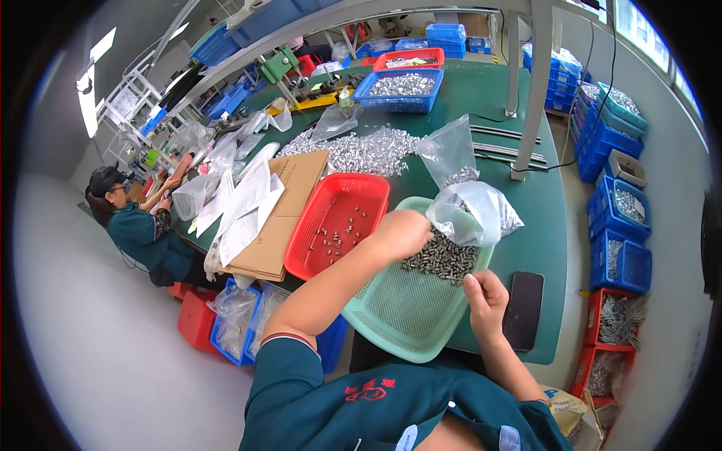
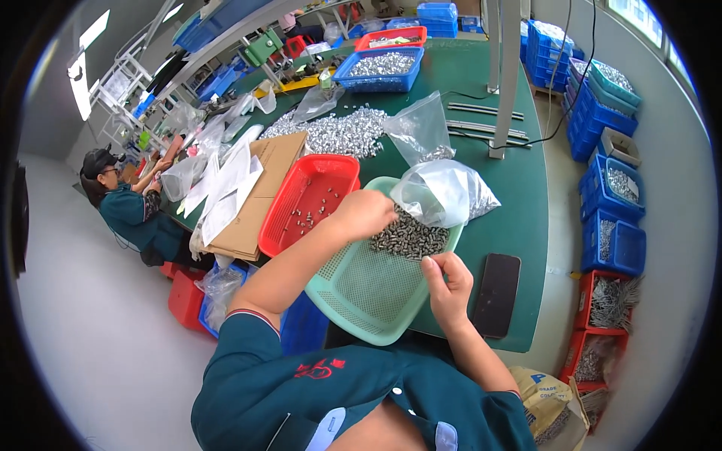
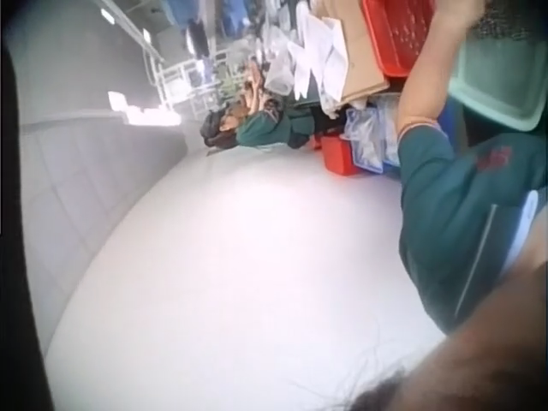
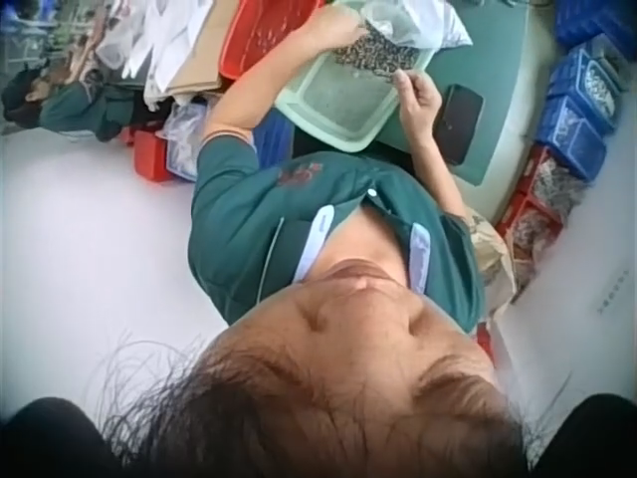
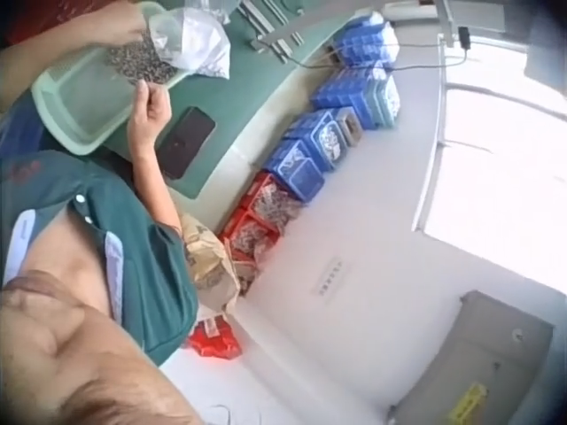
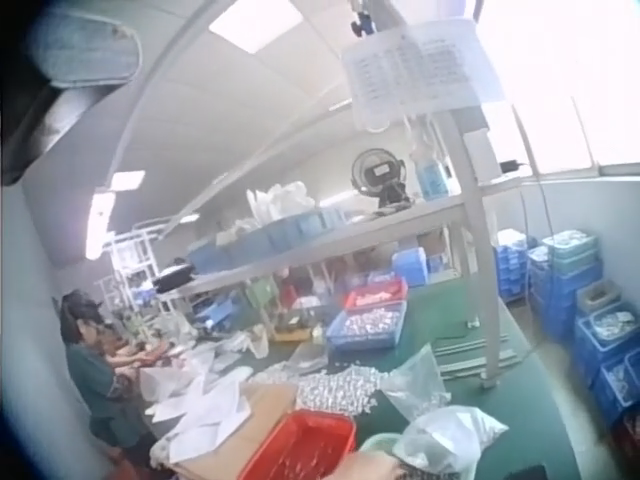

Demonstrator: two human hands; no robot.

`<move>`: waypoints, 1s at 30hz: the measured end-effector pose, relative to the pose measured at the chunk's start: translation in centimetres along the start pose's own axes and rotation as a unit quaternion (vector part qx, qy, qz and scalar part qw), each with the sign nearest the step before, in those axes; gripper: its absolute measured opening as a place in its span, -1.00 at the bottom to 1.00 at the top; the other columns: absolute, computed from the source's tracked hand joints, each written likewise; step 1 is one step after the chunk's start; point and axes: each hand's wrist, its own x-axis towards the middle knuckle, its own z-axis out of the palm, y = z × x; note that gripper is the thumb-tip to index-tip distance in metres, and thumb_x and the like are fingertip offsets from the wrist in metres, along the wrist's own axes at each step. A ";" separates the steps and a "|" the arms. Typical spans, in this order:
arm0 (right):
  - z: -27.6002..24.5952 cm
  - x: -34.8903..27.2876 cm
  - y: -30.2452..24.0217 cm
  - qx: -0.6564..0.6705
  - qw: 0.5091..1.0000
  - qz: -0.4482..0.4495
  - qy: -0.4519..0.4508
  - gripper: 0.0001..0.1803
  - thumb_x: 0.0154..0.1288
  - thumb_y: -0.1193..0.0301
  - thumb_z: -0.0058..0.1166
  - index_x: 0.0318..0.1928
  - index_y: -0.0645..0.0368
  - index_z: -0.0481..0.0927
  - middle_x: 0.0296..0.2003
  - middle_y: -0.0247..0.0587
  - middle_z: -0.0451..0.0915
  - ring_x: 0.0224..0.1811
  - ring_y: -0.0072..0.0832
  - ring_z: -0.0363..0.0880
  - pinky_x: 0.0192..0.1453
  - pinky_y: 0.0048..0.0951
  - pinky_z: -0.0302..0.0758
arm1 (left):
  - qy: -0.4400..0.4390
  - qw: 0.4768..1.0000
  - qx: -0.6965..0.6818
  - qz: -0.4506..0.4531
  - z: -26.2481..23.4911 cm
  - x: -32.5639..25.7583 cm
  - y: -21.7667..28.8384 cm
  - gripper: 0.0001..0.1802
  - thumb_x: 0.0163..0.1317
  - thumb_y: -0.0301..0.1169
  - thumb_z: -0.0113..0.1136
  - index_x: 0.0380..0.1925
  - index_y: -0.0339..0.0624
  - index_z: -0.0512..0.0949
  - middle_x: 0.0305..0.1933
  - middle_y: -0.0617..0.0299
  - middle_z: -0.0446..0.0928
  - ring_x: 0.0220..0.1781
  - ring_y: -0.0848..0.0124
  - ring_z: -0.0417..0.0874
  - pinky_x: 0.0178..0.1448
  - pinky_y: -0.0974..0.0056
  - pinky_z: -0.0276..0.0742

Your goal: Inspecting and sorting small metal components at an industrial workbench.

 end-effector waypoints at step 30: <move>-0.6 0.1 -0.3 0.029 0.999 -0.006 -0.027 -0.84 0.17 0.52 0.10 -0.51 0.31 0.46 -0.59 -0.27 0.42 -0.55 -0.57 0.35 -0.44 -0.55 0.30 | 0.060 0.981 0.042 0.178 3.7 14.4 5.0 -0.56 -0.14 -0.04 0.29 -0.33 -0.11 0.61 -0.37 0.05 0.61 -0.32 0.11 0.62 -0.18 0.14 0.52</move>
